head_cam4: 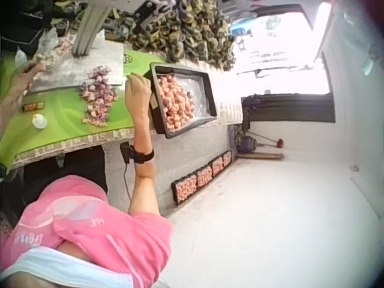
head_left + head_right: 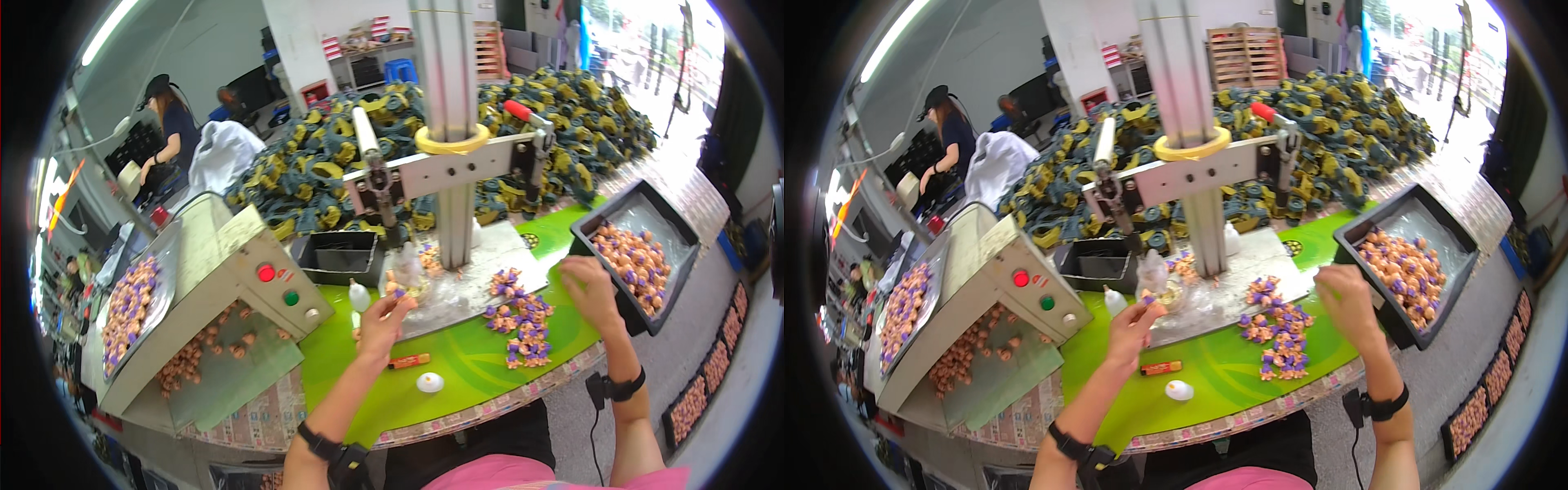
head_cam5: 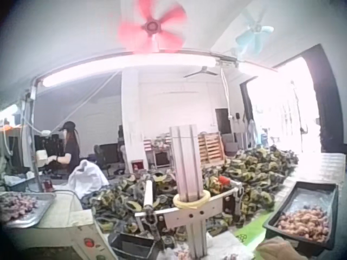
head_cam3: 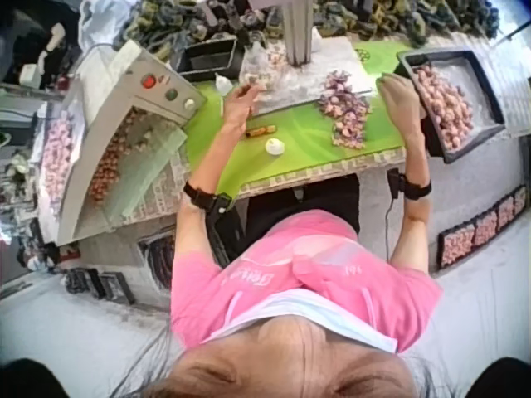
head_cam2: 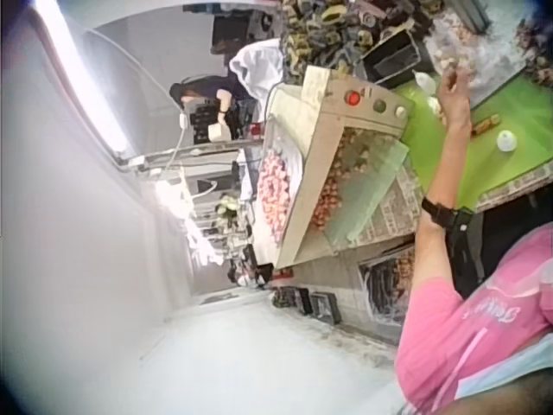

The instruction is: Applying glue to small plastic pieces and attaching them to larger components at a manufacturing workstation.

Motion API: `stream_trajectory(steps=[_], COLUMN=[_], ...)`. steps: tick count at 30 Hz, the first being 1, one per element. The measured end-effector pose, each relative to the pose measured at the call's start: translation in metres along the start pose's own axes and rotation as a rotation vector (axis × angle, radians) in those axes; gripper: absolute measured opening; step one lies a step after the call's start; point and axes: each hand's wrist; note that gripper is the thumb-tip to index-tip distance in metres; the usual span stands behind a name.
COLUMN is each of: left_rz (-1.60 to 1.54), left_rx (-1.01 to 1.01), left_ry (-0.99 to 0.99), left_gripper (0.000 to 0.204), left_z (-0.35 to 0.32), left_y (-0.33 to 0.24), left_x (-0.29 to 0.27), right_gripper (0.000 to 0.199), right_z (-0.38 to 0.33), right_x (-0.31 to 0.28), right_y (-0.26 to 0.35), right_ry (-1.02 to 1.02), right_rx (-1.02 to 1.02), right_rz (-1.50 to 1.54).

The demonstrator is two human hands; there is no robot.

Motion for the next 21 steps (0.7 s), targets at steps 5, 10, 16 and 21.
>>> stream_trajectory(steps=[5,10,16,21], left_rz=[0.198,0.543,0.583,0.594], left_rx=[0.233,0.507,0.605,0.537], left_ry=[-0.138,-0.192,-0.235,-0.196], left_gripper=[0.024,0.023,0.026,0.026], left_z=[0.036,0.042,0.038,0.038], left_y=[0.029,0.031,0.037,0.038], left_x=[-0.006,0.000,-0.005,-0.008], right_gripper=[0.014,0.013,0.017,0.039], right_z=[0.002,0.003,0.057,0.156], right_x=[0.030,0.036,0.032,0.038], right_y=[0.072,0.097,0.152,0.214], right_ry=[0.217,0.288,0.138,-0.437], right_rx=[-0.088,-0.220,-0.459,-0.668], right_rz=[0.227,0.249,0.273,0.064])
Point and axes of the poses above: each hand's wrist, its own z-axis towards the middle knuckle, its own x-axis out of the palm, y = z × x, and after that the axes turned 11 degrees about y, right-handed
